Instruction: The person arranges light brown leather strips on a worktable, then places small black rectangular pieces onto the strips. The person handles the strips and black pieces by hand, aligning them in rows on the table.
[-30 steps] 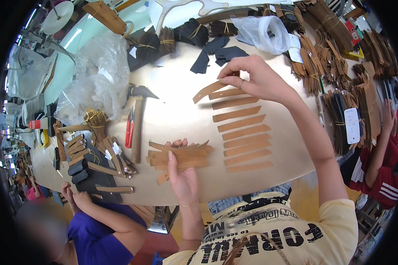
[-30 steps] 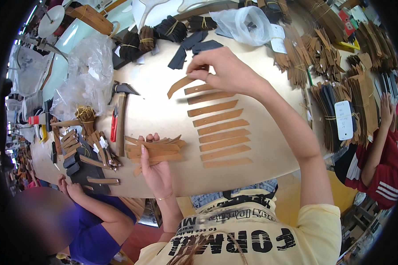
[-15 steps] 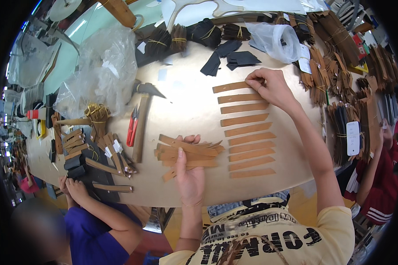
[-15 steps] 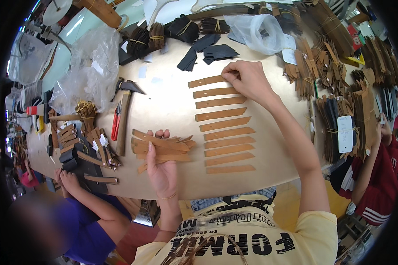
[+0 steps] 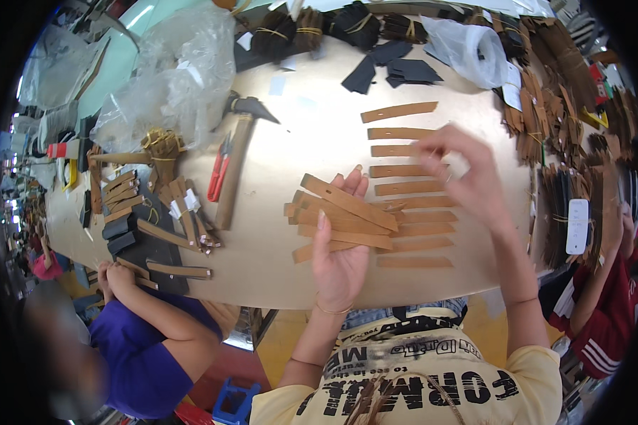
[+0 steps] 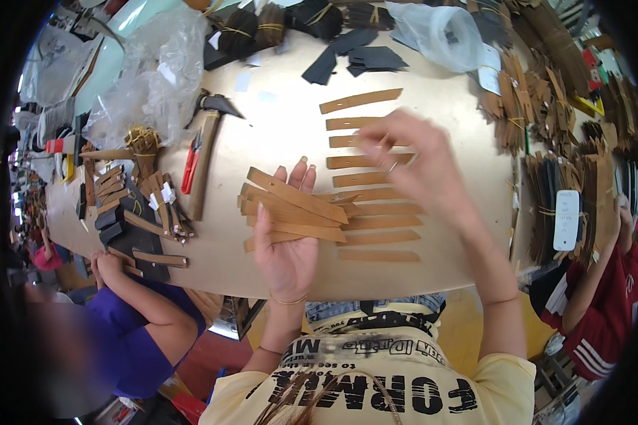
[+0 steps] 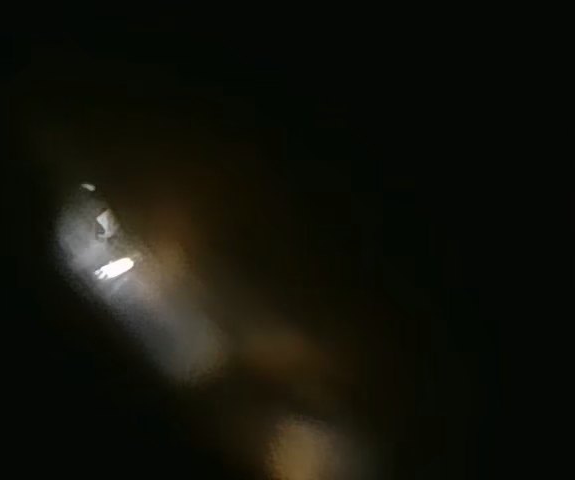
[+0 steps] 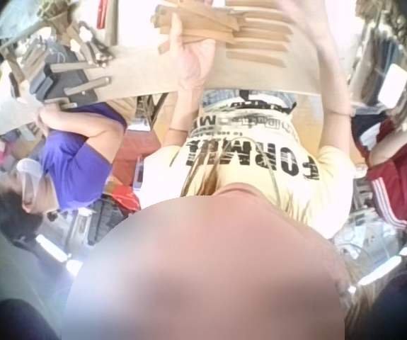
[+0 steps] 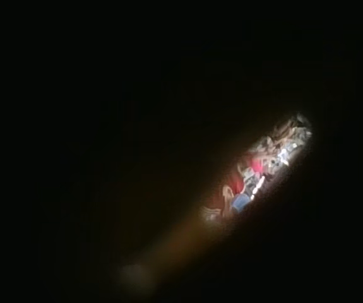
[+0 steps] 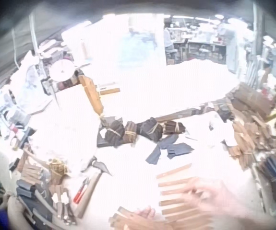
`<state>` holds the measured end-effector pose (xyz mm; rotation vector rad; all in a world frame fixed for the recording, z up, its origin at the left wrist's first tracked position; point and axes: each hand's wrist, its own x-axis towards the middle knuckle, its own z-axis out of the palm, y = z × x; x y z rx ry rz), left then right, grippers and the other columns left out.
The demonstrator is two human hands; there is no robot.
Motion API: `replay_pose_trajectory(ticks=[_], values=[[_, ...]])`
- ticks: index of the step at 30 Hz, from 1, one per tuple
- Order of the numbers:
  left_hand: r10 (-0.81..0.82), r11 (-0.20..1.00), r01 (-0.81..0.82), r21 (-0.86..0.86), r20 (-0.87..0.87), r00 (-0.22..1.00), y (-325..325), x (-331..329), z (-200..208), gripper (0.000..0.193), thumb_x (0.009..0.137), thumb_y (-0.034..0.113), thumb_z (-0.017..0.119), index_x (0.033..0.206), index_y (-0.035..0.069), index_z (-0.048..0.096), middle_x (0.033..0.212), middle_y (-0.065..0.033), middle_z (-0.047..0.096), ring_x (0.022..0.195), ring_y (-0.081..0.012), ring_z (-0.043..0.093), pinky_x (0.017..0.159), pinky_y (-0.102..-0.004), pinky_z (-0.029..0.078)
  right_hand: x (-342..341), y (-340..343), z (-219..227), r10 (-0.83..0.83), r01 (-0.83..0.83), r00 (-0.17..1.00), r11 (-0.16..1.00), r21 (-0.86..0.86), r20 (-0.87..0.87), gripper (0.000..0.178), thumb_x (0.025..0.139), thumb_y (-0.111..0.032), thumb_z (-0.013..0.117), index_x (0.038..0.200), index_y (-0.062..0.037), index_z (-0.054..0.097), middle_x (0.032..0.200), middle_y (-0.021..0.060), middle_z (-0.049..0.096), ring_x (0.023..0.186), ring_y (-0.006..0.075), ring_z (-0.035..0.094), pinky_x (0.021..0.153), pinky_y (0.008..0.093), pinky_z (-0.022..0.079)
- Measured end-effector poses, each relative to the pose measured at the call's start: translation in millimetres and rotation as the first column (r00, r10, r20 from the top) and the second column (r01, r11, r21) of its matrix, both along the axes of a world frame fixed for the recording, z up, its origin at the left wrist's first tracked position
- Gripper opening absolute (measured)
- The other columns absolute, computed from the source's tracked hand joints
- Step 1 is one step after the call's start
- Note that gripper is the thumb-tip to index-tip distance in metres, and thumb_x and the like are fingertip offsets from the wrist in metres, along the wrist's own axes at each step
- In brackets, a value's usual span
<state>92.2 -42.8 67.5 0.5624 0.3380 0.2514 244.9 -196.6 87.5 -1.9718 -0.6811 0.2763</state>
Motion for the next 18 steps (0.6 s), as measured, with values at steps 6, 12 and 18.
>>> replay_pose_trajectory(ticks=[6, 12, 18], values=[[-0.072, 0.994, 0.077, 0.071, -0.074, 0.995, -20, -4, 5, 0.052, 0.106, 0.032, 0.034, 0.148, 0.002, 0.031, 0.153, -0.0231, 0.032, 0.146, -0.0342, 0.027, 0.121, -0.0479, 0.023, -76, 17, -1, -0.001, 0.014, 0.948, 0.999, -0.039, 0.318, 0.025, 0.078, -0.026, 0.080, 0.099, -0.0133, 0.074, 0.097, -0.0002, 0.065, 0.090, 0.0172, 0.059, 0.079, 0.0338, 0.040], [-0.092, 0.994, 0.092, 0.056, 0.004, 0.996, -25, -16, -6, 0.046, 0.107, 0.030, 0.033, 0.145, 0.004, 0.035, 0.152, -0.0231, 0.035, 0.145, -0.0345, 0.029, 0.121, -0.0492, 0.024, -87, -3, -7, -0.083, 0.069, 0.932, 0.996, 0.051, 0.352, 0.018, 0.079, -0.021, 0.079, 0.095, -0.0134, 0.075, 0.090, -0.0021, 0.068, 0.082, 0.0150, 0.062, 0.078, 0.0316, 0.041], [0.263, 0.961, -0.256, 0.101, -0.058, 0.963, 21, -32, -12, 0.044, 0.108, 0.029, 0.035, 0.144, 0.004, 0.038, 0.150, -0.0221, 0.038, 0.143, -0.0346, 0.032, 0.118, -0.0540, 0.027, -104, -64, 8, 0.088, -0.088, 0.993, 0.996, 0.003, -0.081, 0.013, 0.084, -0.021, 0.077, 0.094, -0.0138, 0.074, 0.087, 0.0000, 0.070, 0.083, 0.0168, 0.065, 0.083, 0.0315, 0.043]])
